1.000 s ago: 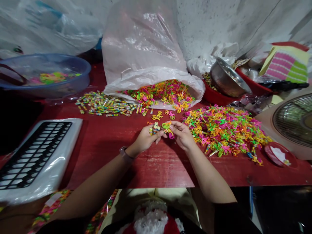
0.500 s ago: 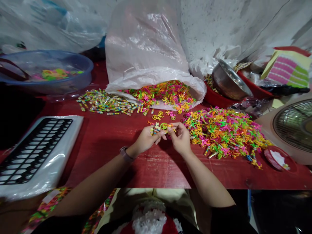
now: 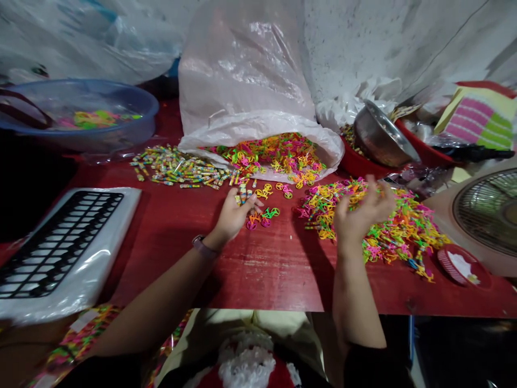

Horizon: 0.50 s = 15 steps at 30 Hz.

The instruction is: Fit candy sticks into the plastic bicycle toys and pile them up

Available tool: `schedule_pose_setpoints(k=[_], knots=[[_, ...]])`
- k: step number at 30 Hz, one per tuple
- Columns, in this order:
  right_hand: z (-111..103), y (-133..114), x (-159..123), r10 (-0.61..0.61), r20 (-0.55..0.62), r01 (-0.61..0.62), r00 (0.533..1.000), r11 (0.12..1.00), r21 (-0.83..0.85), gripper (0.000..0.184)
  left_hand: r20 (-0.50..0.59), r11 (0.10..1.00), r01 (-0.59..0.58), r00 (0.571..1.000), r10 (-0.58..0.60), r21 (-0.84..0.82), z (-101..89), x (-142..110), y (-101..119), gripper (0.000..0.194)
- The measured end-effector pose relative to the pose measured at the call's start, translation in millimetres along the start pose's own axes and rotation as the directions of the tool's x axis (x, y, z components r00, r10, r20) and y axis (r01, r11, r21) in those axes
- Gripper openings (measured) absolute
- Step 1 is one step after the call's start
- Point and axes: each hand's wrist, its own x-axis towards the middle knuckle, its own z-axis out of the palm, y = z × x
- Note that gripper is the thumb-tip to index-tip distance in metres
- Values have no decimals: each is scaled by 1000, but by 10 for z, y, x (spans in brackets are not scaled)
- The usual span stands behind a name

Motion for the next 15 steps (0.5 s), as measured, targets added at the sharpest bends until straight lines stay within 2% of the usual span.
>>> schedule_pose_setpoints(k=[1, 2, 3, 4, 5, 6, 8, 12, 13, 15], knots=[[90, -122, -110, -139, 197, 122, 971, 988, 97, 52, 6, 1000, 14, 1000, -14, -1, -4, -3, -19, 48], [197, -253, -234, -300, 388, 228, 872, 948, 221, 46, 12, 1000, 29, 1000, -29, -1, -10, -4, -40, 48], [312, -380, -361, -429, 543, 287, 722, 900, 329, 44, 18, 999, 43, 999, -43, 0, -19, -4, -59, 48], [424, -490, -478, -502, 630, 306, 593, 864, 401, 44, 23, 999, 54, 998, -55, 5, -30, 0, -76, 48], [524, -573, -577, -538, 682, 308, 495, 843, 442, 44, 24, 998, 61, 998, -61, 15, -43, 6, -90, 49], [605, -626, -653, -543, 719, 299, 435, 840, 454, 44, 24, 998, 62, 998, -63, 32, -54, 14, -102, 49], [699, -644, -730, -515, 761, 271, 394, 857, 439, 46, 23, 995, 49, 998, -51, 86, -70, 26, -115, 50], [693, -499, -684, -471, 795, 197, 383, 882, 428, 48, 57, 980, 17, 998, -29, 196, -65, 17, -120, 47], [676, -461, -659, -468, 793, 155, 391, 882, 444, 43, 72, 977, 22, 997, -38, 212, -60, 6, -121, 47], [647, -406, -609, -434, 784, 60, 444, 887, 458, 37, 97, 972, 38, 993, -62, 231, -52, -25, -127, 48]])
